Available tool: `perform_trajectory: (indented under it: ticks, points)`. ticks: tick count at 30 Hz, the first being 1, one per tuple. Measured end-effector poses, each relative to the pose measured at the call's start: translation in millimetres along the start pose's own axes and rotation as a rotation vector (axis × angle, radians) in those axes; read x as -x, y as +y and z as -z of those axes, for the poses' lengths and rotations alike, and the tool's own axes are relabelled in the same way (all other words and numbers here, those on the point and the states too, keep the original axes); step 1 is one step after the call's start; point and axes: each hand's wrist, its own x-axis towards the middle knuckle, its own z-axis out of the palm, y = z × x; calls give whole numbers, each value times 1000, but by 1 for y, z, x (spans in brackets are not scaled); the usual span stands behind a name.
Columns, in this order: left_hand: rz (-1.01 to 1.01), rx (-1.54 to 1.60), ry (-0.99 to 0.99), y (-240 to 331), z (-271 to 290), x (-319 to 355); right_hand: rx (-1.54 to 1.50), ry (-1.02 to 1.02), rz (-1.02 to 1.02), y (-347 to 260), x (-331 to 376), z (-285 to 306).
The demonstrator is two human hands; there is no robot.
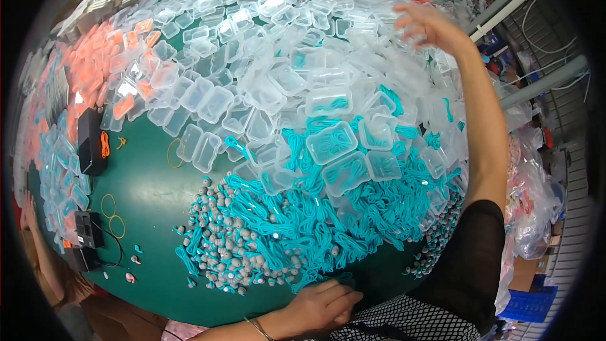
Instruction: Sorting small blue and green items and putting them into small plastic boxes on a workbench.
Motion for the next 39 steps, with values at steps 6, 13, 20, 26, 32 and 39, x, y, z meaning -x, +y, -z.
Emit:
perform_trajectory:
  ticks: [6, 13, 20, 26, 32, 39]
  points:
    - [-61, -25, 80, -8, -3, 6, 252, 609, -74, 96, -120, -8]
    - [-12, -5, 17, -2, -2, 8, 98, 119, -34, 61, -87, -42]
    - [-37, -19, 20, -3, -1, -1, -211, -255, 44, 37, -63, -72]
    - [-54, -78, 9, -7, -3, 3, -156, -343, -72, -53, 22, -129]
    - [-123, -155, 68, -8, -5, 5, 109, -336, 190, -78, 73, -157]
    - [-60, -81, 50, -11, 2, 0, 87, -25, 407, -69, 131, -177]
